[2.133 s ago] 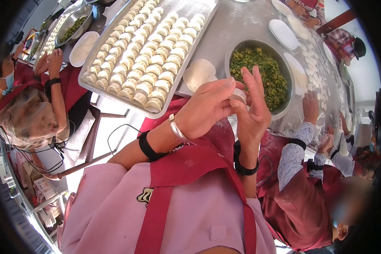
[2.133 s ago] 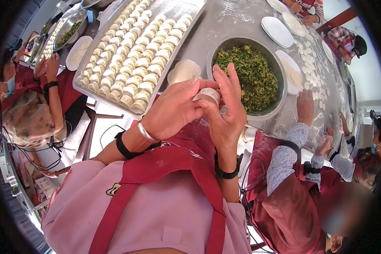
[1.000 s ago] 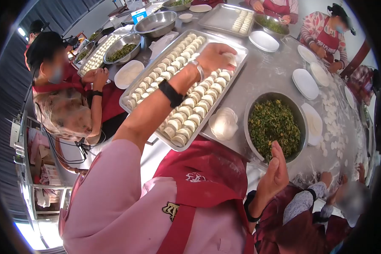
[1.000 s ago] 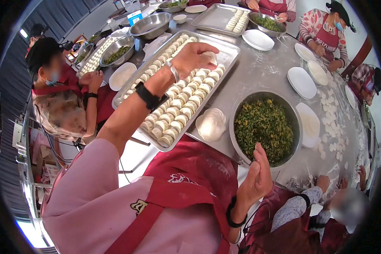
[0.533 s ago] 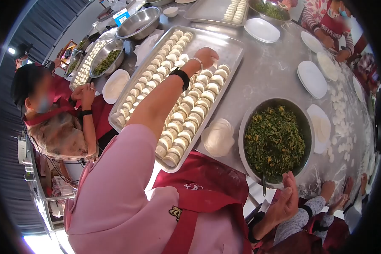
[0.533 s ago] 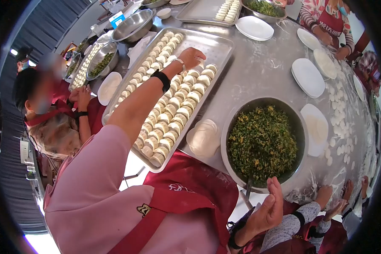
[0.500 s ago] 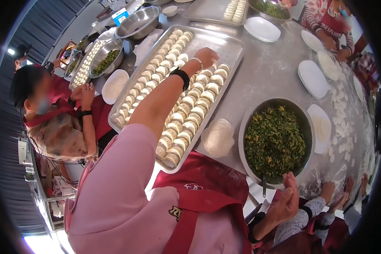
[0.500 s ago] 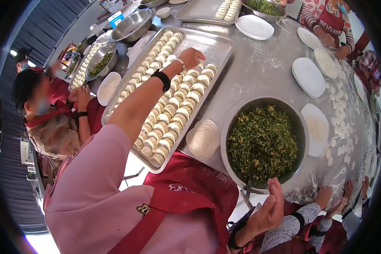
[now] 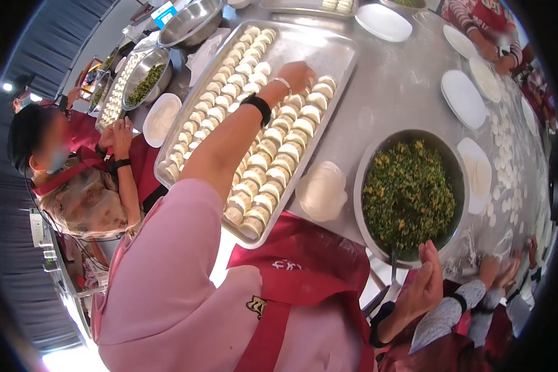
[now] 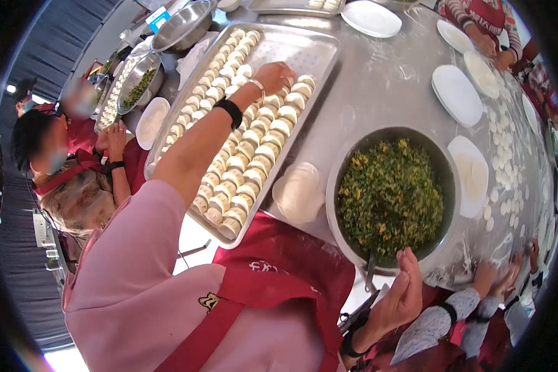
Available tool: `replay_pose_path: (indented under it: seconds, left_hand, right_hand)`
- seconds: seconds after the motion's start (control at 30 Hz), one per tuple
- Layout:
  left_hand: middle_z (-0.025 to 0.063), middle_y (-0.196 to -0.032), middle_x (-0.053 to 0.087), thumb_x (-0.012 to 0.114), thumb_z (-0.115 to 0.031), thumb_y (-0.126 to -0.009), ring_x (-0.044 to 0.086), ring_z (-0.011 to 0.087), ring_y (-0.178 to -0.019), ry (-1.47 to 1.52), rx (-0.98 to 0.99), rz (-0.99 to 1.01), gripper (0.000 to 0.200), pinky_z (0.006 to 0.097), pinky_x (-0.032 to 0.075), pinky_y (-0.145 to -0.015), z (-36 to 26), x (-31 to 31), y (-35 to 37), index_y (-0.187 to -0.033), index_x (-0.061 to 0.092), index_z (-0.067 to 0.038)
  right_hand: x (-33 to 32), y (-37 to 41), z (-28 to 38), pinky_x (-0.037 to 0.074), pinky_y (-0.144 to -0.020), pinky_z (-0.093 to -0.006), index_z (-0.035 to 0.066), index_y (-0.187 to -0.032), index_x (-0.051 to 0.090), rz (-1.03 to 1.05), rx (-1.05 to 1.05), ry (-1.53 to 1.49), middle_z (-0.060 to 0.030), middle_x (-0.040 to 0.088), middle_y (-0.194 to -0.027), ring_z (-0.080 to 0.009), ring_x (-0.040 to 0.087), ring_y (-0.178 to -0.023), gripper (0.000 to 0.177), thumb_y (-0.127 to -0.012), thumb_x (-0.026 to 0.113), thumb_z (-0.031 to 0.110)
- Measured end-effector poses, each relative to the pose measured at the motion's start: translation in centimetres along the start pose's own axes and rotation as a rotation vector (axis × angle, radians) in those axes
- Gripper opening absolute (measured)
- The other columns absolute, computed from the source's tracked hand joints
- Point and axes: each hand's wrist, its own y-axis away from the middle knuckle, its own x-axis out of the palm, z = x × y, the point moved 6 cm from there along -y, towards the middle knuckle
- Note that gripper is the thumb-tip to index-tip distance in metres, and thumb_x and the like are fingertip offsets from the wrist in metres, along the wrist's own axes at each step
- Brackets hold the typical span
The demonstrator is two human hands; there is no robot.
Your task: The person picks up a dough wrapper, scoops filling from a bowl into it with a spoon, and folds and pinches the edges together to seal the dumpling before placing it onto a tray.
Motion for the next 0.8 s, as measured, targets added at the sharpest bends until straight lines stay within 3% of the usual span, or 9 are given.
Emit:
replay_pose_path:
  seconds: [0.07,0.17,0.27,0.4,0.43,0.53,0.6,0.7,0.8]
  left_hand:
    - [0.0087,-0.111,0.067,0.058,-0.005,-0.079,0.061,0.0304,-0.107,-0.05,0.029,0.028,0.034,0.0375,0.048,-0.095,0.2,1.2,-0.1,-0.104,0.075,-0.02]
    - [0.0141,-0.117,0.065,0.06,-0.012,-0.082,0.06,0.0329,-0.11,-0.088,0.03,0.072,0.036,0.0395,0.048,-0.096,-1.4,-0.4,0.7,-0.116,0.071,-0.017]
    - [0.0144,-0.115,0.066,0.066,-0.018,-0.085,0.063,0.0322,-0.107,0.003,0.13,-0.247,0.032,0.0403,0.05,-0.093,-3.3,-3.7,3.2,-0.117,0.069,-0.014]
    - [0.0098,-0.096,0.068,0.064,-0.008,-0.083,0.067,0.0282,-0.089,0.283,0.256,-0.012,0.014,0.0377,0.054,-0.075,-12.7,-6.9,11.3,-0.096,0.07,-0.009]
    - [0.0095,-0.089,0.068,0.066,-0.006,-0.081,0.066,0.0288,-0.085,0.327,0.33,-0.057,0.011,0.0377,0.053,-0.075,-14.6,-5.9,13.8,-0.091,0.07,-0.008]
    - [0.0111,-0.106,0.065,0.071,-0.006,-0.077,0.059,0.0302,-0.105,0.202,0.53,0.192,0.02,0.0384,0.049,-0.09,-20.5,-2.8,19.7,-0.097,0.068,-0.003]
    - [0.0108,-0.11,0.064,0.073,-0.011,-0.078,0.056,0.0302,-0.107,0.058,0.543,0.216,0.025,0.0387,0.048,-0.092,-22.5,-1.0,21.3,-0.101,0.068,-0.004]
    - [0.0104,-0.111,0.063,0.073,-0.015,-0.078,0.055,0.0303,-0.107,-0.023,0.516,0.216,0.029,0.0385,0.048,-0.092,-23.1,0.5,21.7,-0.104,0.068,-0.005]
    - [0.008,-0.102,0.063,0.069,-0.015,-0.08,0.057,0.0288,-0.102,-0.124,0.596,0.113,0.016,0.0385,0.051,-0.088,-23.6,1.5,21.8,-0.095,0.071,-0.011]
  right_hand:
    - [-0.2,0.5,-0.4,0.05,-0.096,-0.0367,-0.012,-0.117,0.062,-0.012,0.048,-0.056,-0.0212,0.066,-0.117,-0.0275,0.066,-0.107,0.028,-0.098,0.044,-0.001]
    - [-0.3,1.2,0.9,0.049,-0.096,-0.0339,-0.011,-0.12,0.061,-0.019,0.051,-0.012,-0.0194,0.066,-0.118,-0.0257,0.066,-0.107,0.029,-0.095,0.047,-0.006]
    - [0.0,2.2,1.5,0.05,-0.093,-0.0324,-0.006,-0.115,0.066,-0.011,0.007,-0.023,-0.0159,0.07,-0.11,-0.0231,0.068,-0.102,0.026,-0.092,0.054,-0.008]
    - [1.4,3.5,1.7,0.052,-0.086,-0.0321,-0.002,-0.106,0.071,0.066,-0.016,-0.012,-0.0132,0.073,-0.1,-0.0216,0.07,-0.095,0.022,-0.09,0.058,-0.008]
    - [1.8,3.6,1.9,0.053,-0.086,-0.0321,-0.002,-0.106,0.071,0.081,-0.074,0.028,-0.0137,0.073,-0.1,-0.022,0.07,-0.094,0.022,-0.09,0.058,-0.008]
    - [1.9,4.2,2.5,0.052,-0.088,-0.0339,0.0,-0.109,0.069,0.121,-0.223,0.169,-0.0149,0.072,-0.105,-0.0269,0.069,-0.099,0.025,-0.088,0.058,-0.008]
    - [1.5,4.4,3.1,0.052,-0.089,-0.0347,0.001,-0.111,0.068,0.141,-0.336,0.234,-0.0148,0.071,-0.107,-0.0289,0.068,-0.102,0.028,-0.086,0.059,-0.008]
    - [0.1,4.7,2.6,0.048,-0.095,-0.038,0.002,-0.118,0.065,0.197,-0.202,0.157,-0.0156,0.067,-0.116,-0.0323,0.063,-0.11,0.034,-0.083,0.065,-0.002]
    - [-0.7,5.1,1.8,0.046,-0.099,-0.0394,0.003,-0.12,0.063,0.232,-0.231,0.21,-0.0172,0.065,-0.12,-0.0338,0.06,-0.115,0.04,-0.08,0.071,0.004]
